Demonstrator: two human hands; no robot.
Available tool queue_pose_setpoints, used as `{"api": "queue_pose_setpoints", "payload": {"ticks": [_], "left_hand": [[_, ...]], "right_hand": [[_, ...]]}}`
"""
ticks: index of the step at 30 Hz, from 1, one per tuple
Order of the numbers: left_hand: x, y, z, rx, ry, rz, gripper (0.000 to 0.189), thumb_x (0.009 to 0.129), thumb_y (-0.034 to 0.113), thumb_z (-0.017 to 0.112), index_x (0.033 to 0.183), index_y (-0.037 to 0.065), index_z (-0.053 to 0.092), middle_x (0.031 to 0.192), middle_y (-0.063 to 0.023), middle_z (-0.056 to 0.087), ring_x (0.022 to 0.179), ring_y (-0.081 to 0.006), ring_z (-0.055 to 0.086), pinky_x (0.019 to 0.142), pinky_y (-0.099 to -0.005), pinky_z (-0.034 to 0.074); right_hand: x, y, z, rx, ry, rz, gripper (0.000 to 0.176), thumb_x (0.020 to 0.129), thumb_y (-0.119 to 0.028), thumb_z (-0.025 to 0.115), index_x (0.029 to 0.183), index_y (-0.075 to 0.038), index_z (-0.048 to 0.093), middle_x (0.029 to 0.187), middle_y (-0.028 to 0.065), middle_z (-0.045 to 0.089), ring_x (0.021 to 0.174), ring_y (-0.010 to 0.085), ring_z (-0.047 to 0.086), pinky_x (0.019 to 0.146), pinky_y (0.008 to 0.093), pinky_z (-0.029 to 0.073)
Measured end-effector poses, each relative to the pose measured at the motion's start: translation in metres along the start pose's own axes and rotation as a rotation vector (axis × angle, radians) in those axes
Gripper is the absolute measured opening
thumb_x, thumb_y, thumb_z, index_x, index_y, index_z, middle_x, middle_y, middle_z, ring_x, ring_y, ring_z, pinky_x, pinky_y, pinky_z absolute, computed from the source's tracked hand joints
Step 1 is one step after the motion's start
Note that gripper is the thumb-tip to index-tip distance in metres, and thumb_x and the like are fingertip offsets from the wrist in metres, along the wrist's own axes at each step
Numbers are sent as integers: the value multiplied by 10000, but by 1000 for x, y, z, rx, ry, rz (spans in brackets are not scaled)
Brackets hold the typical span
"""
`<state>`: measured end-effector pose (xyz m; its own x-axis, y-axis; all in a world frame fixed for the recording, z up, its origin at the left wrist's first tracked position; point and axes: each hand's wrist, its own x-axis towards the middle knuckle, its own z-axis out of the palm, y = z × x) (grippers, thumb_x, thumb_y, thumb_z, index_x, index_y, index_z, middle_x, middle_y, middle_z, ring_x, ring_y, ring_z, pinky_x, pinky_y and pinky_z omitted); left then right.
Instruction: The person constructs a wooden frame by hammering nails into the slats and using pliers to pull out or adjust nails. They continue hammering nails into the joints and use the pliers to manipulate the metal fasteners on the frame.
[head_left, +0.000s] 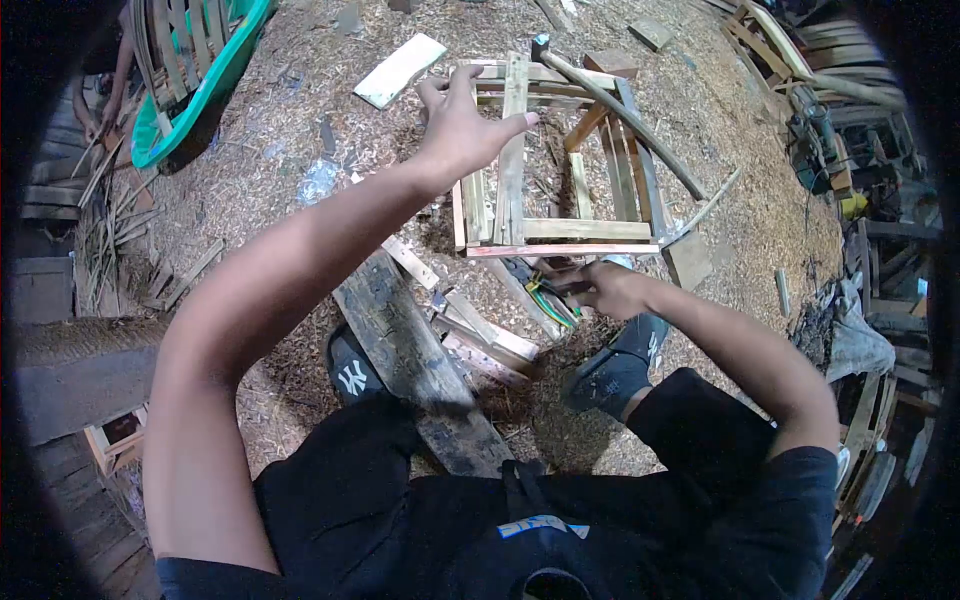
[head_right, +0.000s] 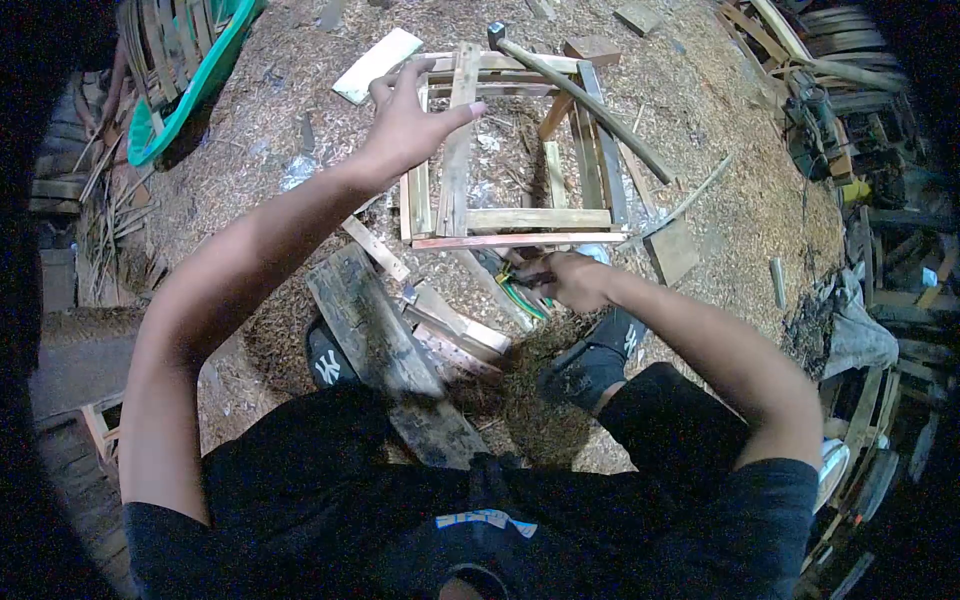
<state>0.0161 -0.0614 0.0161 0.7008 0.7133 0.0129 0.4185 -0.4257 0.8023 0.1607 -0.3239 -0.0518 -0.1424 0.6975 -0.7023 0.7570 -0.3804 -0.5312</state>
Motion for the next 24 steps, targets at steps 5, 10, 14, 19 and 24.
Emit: {"api": "queue_pose_setpoints", "payload": {"ticks": [5,10,14,19,24], "left_hand": [[-4,-3,-1,-14,19,3,883,856,534,815,1506,91,413,1436,-249,305,1396,-460,379,1198,-511,356],[-6,-6,1,2,64,-21,812,873,496,814,1485,107,447,1443,-239,327,1409,-451,396,1199,-506,363],[-5,-11,6,-47,124,-14,819,853,374,846,1469,56,410,1432,-225,319,1374,-404,427,1190,-481,372],[-3,-25,8,-107,142,114,754,856,314,844,1446,73,443,1418,-233,342,1357,-403,427,1165,-466,381],[-4,-36,13,-72,190,193,647,862,247,813,1402,82,497,1386,-234,383,1348,-394,428,1149,-459,384]], "right_hand": [[-54,-59,-53,90,-113,-149,407,1010,-218,677,1376,-44,644,1329,193,687,1248,319,644,1076,414,493],[-90,-111,-111,4,-121,-218,309,1002,-156,679,1279,-20,693,1168,184,742,1062,274,699,962,402,537],[-64,-132,-152,147,231,-62,286,1014,-233,683,1189,-10,718,986,105,758,849,171,708,812,364,573],[52,-110,-163,633,694,-277,353,1033,-318,664,1075,28,717,881,89,739,677,123,659,638,297,545],[86,-124,-166,611,621,-37,444,1017,-401,687,1111,33,704,906,78,694,795,120,639,709,297,535]]}}
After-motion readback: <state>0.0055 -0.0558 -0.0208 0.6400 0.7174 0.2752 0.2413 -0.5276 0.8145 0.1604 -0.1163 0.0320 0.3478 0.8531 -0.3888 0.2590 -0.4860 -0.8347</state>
